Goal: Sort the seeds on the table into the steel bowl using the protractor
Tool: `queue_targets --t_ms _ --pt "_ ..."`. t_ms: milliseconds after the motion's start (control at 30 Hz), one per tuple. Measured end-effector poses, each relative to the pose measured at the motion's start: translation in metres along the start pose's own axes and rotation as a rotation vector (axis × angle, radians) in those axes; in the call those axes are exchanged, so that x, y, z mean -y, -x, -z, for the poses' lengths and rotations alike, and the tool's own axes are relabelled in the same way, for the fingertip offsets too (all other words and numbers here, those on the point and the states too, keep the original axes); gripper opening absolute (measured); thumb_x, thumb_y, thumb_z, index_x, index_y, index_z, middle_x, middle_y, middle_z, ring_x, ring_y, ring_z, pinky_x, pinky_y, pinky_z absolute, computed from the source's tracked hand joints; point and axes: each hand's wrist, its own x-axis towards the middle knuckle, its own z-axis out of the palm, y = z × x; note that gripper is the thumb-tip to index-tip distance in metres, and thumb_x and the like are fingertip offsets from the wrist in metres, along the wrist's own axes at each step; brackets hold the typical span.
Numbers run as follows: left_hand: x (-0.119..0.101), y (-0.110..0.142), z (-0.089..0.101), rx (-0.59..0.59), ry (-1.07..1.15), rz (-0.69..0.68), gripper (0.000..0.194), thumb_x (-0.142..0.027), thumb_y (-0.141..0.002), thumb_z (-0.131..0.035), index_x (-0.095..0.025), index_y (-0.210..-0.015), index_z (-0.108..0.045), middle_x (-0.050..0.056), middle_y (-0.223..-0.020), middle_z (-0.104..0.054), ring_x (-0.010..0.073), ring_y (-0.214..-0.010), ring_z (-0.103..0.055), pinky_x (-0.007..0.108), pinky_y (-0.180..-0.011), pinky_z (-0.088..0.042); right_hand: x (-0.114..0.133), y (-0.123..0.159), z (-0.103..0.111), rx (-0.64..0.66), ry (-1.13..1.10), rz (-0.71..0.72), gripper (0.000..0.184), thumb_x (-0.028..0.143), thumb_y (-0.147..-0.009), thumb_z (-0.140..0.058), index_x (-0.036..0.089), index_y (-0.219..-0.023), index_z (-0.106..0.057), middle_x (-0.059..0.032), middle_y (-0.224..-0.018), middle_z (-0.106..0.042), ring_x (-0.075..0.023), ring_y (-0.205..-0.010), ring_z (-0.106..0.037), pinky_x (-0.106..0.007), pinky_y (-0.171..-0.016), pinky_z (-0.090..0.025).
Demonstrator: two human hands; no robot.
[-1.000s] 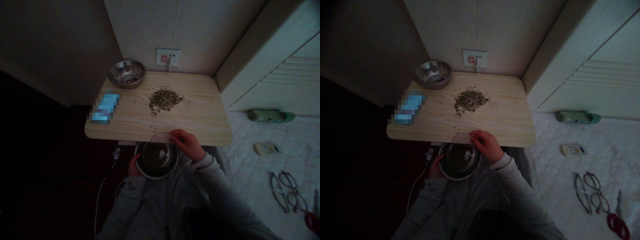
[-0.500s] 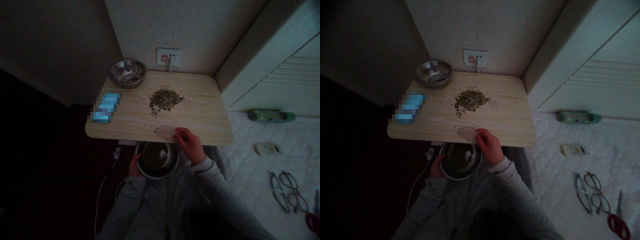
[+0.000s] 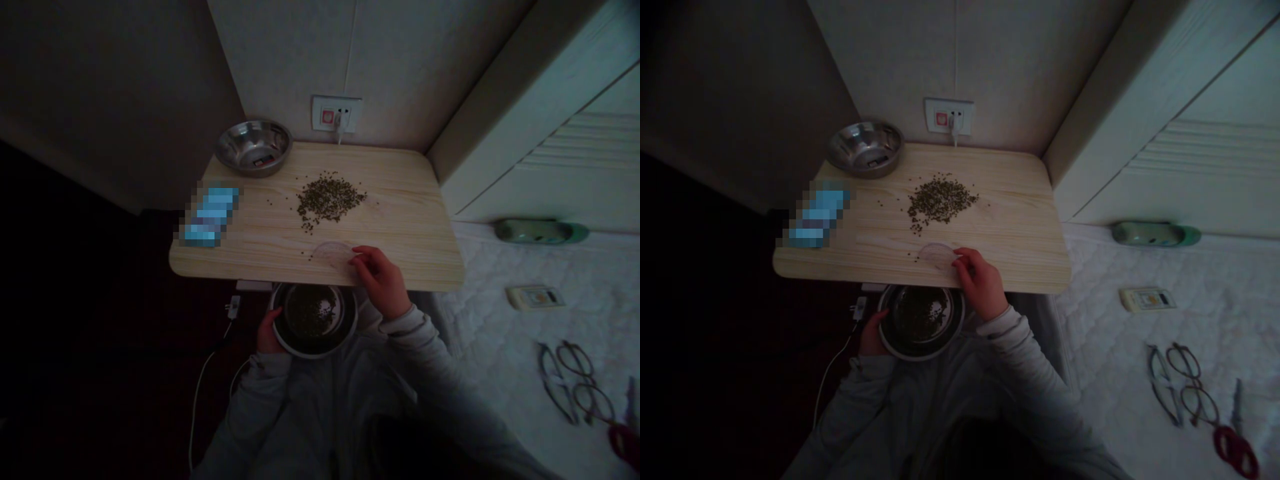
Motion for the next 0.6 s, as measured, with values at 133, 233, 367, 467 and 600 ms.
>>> queue_targets --t_ms 133,233,367,467,600 --pt "0.0008 -0.0031 0.0036 0.039 0.011 0.011 0.018 -0.012 -0.064 -0.046 -0.014 -0.057 -0.062 0.008 -0.057 -0.066 0.0251 -0.084 -0.058 0.035 -0.073 -0.046 0.0051 -0.0038 -0.0019 0.012 0.043 0.027 0.022 0.027 -0.076 -0.042 0.02 -0.096 -0.048 -0.0023 -0.075 -0.06 -0.0124 -0.068 -0.055 -0.026 -0.064 -0.043" --pt "0.0016 -0.0068 0.0069 0.034 0.016 -0.004 0.016 -0.012 -0.063 -0.047 -0.013 -0.059 -0.062 0.007 -0.057 -0.066 0.0244 -0.085 -0.057 0.034 -0.074 -0.045 0.0075 -0.0041 -0.0021 0.055 0.023 0.046 0.021 0.027 -0.076 -0.042 0.02 -0.095 -0.049 -0.0022 -0.076 -0.06 -0.0125 -0.07 -0.056 -0.026 -0.065 -0.043" --pt "0.0022 -0.0075 0.0072 0.032 0.017 -0.004 0.016 -0.012 -0.063 -0.047 -0.014 -0.059 -0.062 0.008 -0.058 -0.066 0.0246 -0.085 -0.057 0.035 -0.074 -0.045 0.0063 -0.0032 -0.0012 0.042 0.009 0.035 0.022 0.026 -0.076 -0.042 0.02 -0.096 -0.048 -0.0024 -0.078 -0.061 -0.0127 -0.071 -0.056 -0.026 -0.066 -0.043" --pt "0.0024 -0.005 0.0047 0.04 0.01 0.007 0.017 -0.013 -0.063 -0.046 -0.015 -0.056 -0.061 0.007 -0.056 -0.066 0.0257 -0.085 -0.057 0.037 -0.074 -0.045 0.0047 -0.0029 -0.0005 0.039 0.011 0.026 0.022 0.027 -0.076 -0.042 0.02 -0.096 -0.048 -0.0026 -0.078 -0.061 -0.0128 -0.071 -0.056 -0.026 -0.066 -0.044" --pt "0.0021 -0.0027 0.0023 0.039 0.026 0.007 0.018 -0.013 -0.064 -0.045 -0.015 -0.053 -0.06 0.008 -0.058 -0.066 0.0253 -0.085 -0.057 0.036 -0.074 -0.045 0.0046 -0.0017 -0.0003 0.067 0.013 0.043 0.022 0.028 -0.076 -0.042 0.019 -0.095 -0.049 -0.0028 -0.077 -0.06 -0.0125 -0.071 -0.056 -0.025 -0.065 -0.043"
